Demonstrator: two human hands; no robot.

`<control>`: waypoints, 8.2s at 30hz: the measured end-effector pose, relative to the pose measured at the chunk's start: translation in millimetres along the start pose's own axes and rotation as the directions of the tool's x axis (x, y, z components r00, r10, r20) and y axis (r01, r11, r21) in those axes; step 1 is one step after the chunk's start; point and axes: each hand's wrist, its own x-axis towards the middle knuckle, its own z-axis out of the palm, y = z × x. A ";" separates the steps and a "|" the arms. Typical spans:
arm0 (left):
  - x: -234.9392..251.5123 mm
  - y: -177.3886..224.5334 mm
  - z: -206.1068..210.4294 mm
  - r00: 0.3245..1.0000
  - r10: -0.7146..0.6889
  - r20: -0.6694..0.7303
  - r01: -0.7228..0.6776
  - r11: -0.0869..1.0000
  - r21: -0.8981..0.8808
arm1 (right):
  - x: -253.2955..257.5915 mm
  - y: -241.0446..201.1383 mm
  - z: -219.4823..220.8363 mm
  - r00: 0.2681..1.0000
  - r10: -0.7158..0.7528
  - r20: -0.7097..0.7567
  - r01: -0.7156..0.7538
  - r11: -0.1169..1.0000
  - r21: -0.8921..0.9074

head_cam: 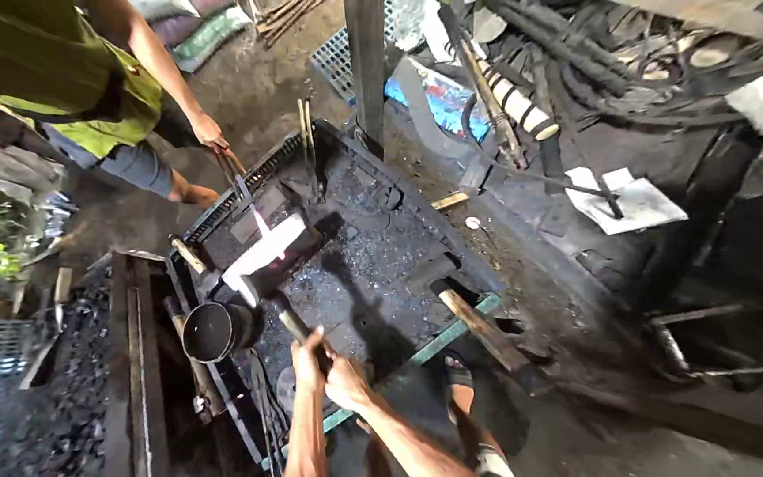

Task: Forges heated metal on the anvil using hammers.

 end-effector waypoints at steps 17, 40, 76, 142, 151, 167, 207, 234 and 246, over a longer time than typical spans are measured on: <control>-10.1 201.6 33.3 0.586 0.776 0.235 -0.800 0.600 0.012 | 29.4 -172.4 -88.0 0.663 -0.701 -0.263 0.689 0.709 -0.150; -4.5 154.6 53.7 0.721 0.632 0.286 -0.652 0.758 -0.030 | 51.1 -107.9 -56.6 0.832 -0.513 -0.210 0.511 0.857 -0.065; -241.4 308.9 48.3 0.238 0.819 0.521 -0.913 0.372 -0.168 | -158.9 -251.6 -87.2 0.226 -0.941 -0.252 0.951 0.270 -0.154; -229.7 306.1 52.5 0.245 0.787 0.566 -0.906 0.394 -0.156 | -146.8 -250.1 -90.3 0.172 -0.926 -0.336 0.967 0.224 -0.121; 47.6 52.0 4.8 0.952 0.292 0.092 -0.295 0.955 0.021 | 49.9 -49.3 -17.9 0.985 -0.131 -0.113 0.138 0.989 0.054; -138.9 319.2 60.6 0.217 0.834 0.508 -0.918 0.352 -0.185 | -57.9 -272.4 -114.0 0.264 -0.899 -0.349 0.938 0.323 -0.123; -200.0 254.7 34.3 0.441 0.763 0.473 -0.824 0.553 -0.124 | -125.2 -209.1 -73.6 0.277 -0.908 -0.315 0.948 0.312 -0.065; -76.2 300.7 39.8 0.278 0.829 0.486 -0.884 0.419 -0.208 | -10.6 -263.7 -99.4 0.362 -0.849 -0.384 0.877 0.450 -0.170; -156.2 166.3 11.0 0.496 0.751 0.437 -0.795 0.594 -0.119 | -88.1 -121.1 -33.3 0.612 -0.751 -0.248 0.766 0.641 -0.053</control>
